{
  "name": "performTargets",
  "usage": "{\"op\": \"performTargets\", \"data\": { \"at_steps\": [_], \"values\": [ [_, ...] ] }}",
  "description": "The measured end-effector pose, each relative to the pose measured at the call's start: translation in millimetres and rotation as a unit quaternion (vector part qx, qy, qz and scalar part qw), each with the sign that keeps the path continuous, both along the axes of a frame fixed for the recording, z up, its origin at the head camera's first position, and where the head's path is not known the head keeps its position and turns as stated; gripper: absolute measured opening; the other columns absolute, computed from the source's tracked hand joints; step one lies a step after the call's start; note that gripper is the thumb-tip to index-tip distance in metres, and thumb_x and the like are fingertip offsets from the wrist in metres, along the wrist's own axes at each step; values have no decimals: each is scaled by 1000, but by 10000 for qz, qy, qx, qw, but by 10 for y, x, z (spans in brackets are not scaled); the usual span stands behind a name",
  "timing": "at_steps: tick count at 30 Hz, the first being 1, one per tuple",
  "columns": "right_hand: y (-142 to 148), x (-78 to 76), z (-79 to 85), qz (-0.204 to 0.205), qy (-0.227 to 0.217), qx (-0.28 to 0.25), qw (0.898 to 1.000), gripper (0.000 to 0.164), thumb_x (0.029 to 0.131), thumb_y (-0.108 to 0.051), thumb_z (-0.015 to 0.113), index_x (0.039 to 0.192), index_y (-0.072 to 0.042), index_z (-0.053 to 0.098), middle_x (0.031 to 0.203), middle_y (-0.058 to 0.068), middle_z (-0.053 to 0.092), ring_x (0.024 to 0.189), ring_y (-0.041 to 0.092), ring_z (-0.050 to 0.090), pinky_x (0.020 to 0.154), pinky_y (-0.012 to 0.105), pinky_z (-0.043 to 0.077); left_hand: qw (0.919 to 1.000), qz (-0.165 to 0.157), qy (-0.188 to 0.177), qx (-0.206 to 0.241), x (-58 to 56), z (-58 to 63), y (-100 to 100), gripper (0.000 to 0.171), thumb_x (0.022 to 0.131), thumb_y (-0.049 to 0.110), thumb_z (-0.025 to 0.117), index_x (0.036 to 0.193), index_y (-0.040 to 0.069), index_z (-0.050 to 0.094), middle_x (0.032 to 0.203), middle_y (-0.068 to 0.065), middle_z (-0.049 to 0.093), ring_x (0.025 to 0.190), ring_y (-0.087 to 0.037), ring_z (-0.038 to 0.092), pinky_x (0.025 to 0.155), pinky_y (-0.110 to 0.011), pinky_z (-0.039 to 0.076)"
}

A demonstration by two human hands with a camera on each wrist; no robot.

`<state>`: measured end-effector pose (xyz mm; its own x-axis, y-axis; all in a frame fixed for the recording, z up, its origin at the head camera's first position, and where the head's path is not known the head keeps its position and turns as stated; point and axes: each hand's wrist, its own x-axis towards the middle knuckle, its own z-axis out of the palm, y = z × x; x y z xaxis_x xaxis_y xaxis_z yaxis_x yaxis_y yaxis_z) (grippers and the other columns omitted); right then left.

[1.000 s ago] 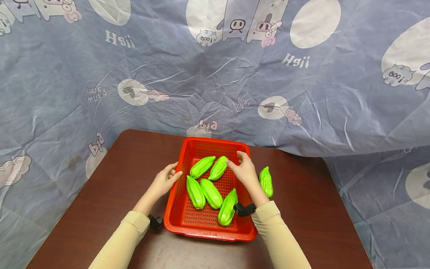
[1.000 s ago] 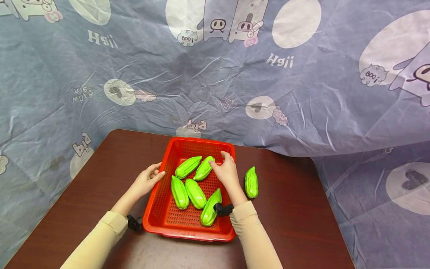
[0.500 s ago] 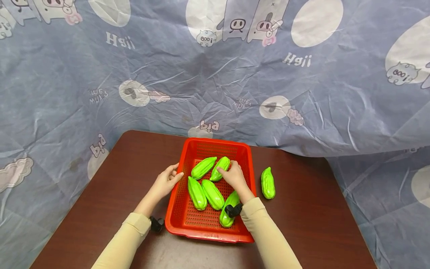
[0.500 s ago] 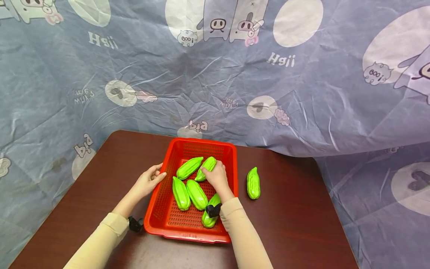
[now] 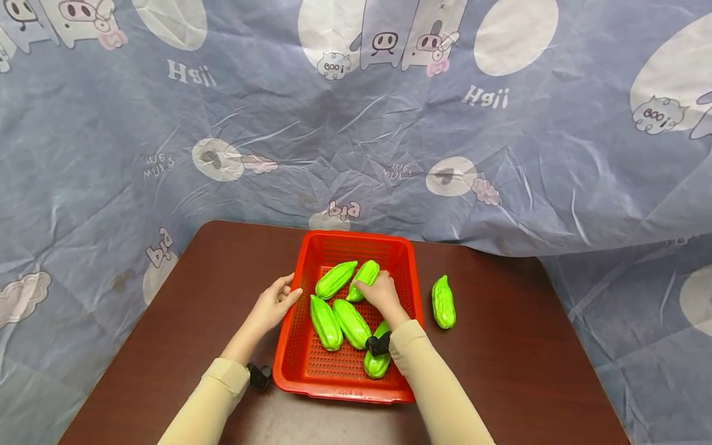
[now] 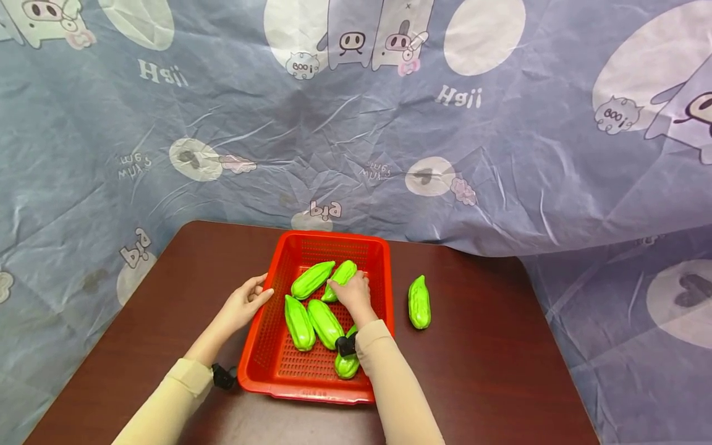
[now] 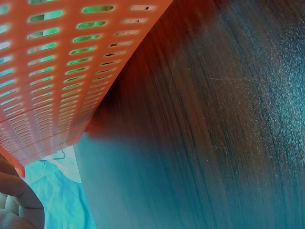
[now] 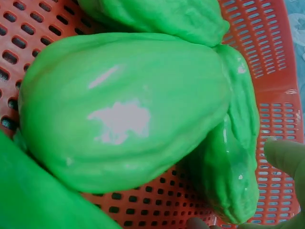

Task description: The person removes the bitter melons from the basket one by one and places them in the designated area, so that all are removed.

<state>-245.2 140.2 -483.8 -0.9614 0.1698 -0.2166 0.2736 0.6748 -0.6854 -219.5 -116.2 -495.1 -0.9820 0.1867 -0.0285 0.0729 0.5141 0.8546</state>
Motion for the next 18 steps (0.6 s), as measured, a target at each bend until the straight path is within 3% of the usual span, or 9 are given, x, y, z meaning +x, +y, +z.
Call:
{"op": "performTargets", "data": {
  "at_steps": [5, 18],
  "values": [
    [-36, -28, -63, -10, -134, 255, 9996, 92, 91, -41, 69, 148, 15, 23, 143, 36, 38, 130, 51, 42, 107, 56, 38, 10000, 5, 21, 58, 7, -5, 1, 56, 100, 26, 59, 147, 1, 42, 98, -9, 59, 80, -16, 51, 72, -29, 45],
    [-145, -55, -105, -169, -74, 992, 9949, 91, 88, -49, 70, 141, 16, 34, 129, 35, 50, 119, 52, 49, 99, 53, 45, 9998, 33, 58, 182, -5, -15, -6, 56, 100, 26, 59, 146, 0, 43, 95, -9, 60, 77, -15, 50, 69, -26, 44]
  ]
}}
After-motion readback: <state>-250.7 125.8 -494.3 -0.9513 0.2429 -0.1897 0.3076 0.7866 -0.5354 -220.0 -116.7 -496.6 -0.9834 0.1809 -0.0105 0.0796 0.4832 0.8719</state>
